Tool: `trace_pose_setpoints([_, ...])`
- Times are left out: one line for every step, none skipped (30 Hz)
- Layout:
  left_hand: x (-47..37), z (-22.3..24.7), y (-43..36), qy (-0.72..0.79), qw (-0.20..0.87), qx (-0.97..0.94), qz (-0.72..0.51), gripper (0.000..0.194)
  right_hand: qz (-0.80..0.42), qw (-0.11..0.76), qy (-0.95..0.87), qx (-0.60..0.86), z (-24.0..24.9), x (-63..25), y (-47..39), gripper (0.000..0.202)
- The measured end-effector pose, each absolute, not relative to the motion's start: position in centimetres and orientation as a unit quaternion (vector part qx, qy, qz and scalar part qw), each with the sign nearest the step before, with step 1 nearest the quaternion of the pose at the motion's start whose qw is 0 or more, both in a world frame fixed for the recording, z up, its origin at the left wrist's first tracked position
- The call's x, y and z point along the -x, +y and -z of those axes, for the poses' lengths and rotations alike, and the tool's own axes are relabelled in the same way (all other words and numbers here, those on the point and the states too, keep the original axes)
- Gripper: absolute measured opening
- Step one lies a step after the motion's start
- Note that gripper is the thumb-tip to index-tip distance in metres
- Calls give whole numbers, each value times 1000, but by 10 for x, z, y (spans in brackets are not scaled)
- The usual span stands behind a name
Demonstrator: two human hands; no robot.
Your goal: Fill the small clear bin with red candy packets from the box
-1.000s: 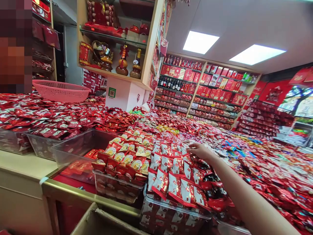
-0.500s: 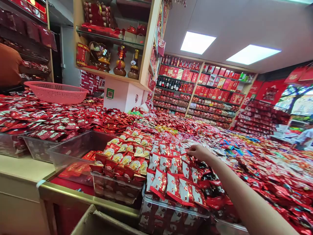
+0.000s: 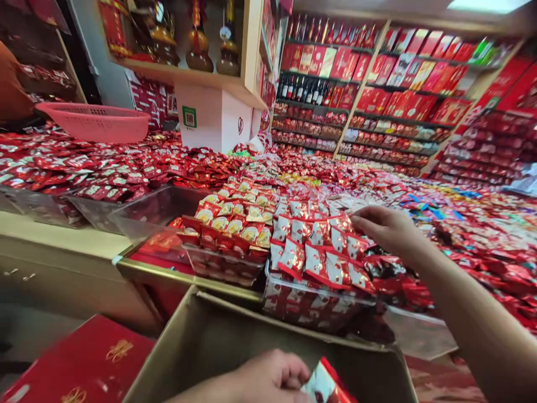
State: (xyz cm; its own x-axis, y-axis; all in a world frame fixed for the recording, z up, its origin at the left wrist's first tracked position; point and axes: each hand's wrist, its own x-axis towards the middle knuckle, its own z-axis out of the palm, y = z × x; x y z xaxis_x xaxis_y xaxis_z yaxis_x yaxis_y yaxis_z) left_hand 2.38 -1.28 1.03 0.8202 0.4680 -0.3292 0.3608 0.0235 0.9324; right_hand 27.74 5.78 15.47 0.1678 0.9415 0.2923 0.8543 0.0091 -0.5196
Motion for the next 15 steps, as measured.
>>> trace_pose_setpoints([-24,-13,-13,286,711,-639,-71,29,-135,325,-650,674,-151,-268,36,28])
trace_pose_setpoints([-24,-18,-13,274,752,-591,-99,32,-181,320,-652,664,-147,-258,15,30])
trace_pose_setpoints([-24,-22,-12,268,769,-567,-120,33,-208,306,-659,655,-140,-248,-5,31])
trace_pose_setpoints([-24,-27,-11,265,781,-549,-135,33,-226,284,-663,655,-133,-238,-23,30])
trace_pose_setpoints([-23,-32,-10,264,784,-543,-143,32,-248,259,-666,654,-124,-229,-37,28])
trace_pose_setpoints([-23,-36,-9,264,783,-544,-146,31,-273,236,-668,651,-114,-221,-48,25])
trace_pose_setpoints([-22,-38,-9,263,782,-546,-147,30,-303,222,-667,644,-103,-213,-55,23])
trace_pose_setpoints([-21,-40,-8,261,781,-547,-152,28,-336,221,-662,633,-93,-207,-58,22])
trace_pose_setpoints([-21,-41,-8,258,780,-546,-165,27,-367,236,-650,622,-84,-201,-58,22])
trace_pose_setpoints([-21,-40,-8,258,779,-538,-190,25,-396,263,-632,613,-75,-197,-57,23])
trace_pose_setpoints([-21,-40,-9,261,778,-528,-221,24,-422,296,-605,607,-67,-193,-54,26])
trace_pose_setpoints([-22,-38,-9,268,775,-514,-251,24,-448,327,-572,604,-60,-190,-52,29])
trace_pose_setpoints([-22,-37,-9,275,773,-501,-277,26,-471,353,-538,603,-54,-188,-49,31])
trace_pose_setpoints([-23,-35,-9,280,771,-491,-292,30,-490,371,-509,602,-49,-186,-48,33])
trace_pose_setpoints([-23,-34,-9,283,771,-488,-295,32,-503,384,-490,599,-44,-184,-47,34])
